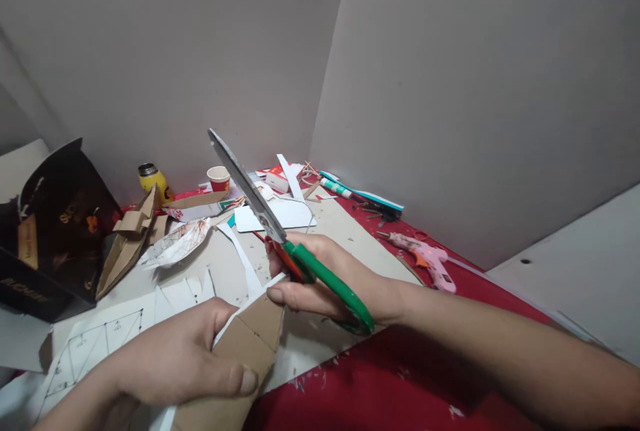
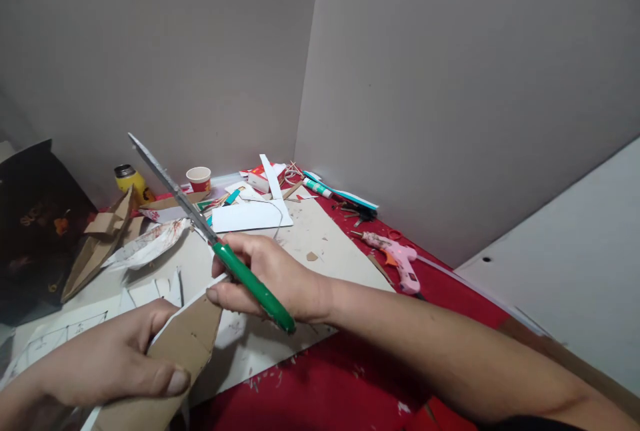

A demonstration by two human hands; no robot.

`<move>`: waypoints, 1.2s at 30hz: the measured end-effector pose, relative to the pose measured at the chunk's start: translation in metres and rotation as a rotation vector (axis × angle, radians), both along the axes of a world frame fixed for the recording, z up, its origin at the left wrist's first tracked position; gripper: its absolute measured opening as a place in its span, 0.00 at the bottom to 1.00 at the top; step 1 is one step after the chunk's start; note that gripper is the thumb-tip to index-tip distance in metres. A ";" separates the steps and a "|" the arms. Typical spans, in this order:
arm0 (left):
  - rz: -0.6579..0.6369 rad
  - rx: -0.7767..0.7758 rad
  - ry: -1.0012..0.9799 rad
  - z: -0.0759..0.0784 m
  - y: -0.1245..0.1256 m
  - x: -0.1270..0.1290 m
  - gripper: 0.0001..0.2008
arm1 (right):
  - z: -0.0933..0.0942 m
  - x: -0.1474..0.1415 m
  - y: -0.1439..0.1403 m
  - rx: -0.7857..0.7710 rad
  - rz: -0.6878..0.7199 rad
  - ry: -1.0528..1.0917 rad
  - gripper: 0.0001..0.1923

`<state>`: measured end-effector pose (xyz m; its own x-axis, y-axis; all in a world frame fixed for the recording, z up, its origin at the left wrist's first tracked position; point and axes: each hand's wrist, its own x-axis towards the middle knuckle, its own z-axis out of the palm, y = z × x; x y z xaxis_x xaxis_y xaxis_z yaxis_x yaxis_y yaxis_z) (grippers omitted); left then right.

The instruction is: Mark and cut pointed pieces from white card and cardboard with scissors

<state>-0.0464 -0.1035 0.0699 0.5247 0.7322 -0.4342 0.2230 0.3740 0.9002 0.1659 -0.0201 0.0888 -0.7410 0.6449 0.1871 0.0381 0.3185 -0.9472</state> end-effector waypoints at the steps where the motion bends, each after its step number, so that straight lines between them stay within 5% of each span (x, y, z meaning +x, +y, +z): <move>1: -0.023 -0.011 -0.029 0.000 0.001 -0.001 0.08 | -0.001 0.002 -0.001 0.009 -0.007 -0.012 0.09; 4: 0.088 -0.062 -0.183 -0.003 0.011 -0.011 0.13 | -0.006 0.006 0.003 -0.025 -0.072 -0.021 0.09; 9: 0.757 0.048 -0.428 -0.021 0.037 -0.027 0.08 | -0.008 0.006 0.030 0.095 -0.463 0.219 0.10; 12: 0.733 0.026 -0.409 -0.029 0.040 -0.016 0.08 | -0.011 -0.001 0.040 0.138 -0.643 0.382 0.11; 17: 0.683 0.005 -0.457 -0.020 0.021 0.017 0.14 | -0.027 -0.027 0.030 0.283 -0.712 0.382 0.07; 24: 1.008 0.106 -0.543 -0.009 0.016 0.021 0.04 | -0.036 -0.052 0.009 0.347 -0.648 0.365 0.06; 29: 0.934 0.190 -0.417 -0.003 0.019 0.012 0.08 | -0.038 -0.039 0.007 0.217 -0.497 0.296 0.09; 36: 0.470 0.140 -0.156 -0.006 0.020 -0.001 0.18 | -0.027 -0.008 0.022 0.043 -0.338 0.160 0.13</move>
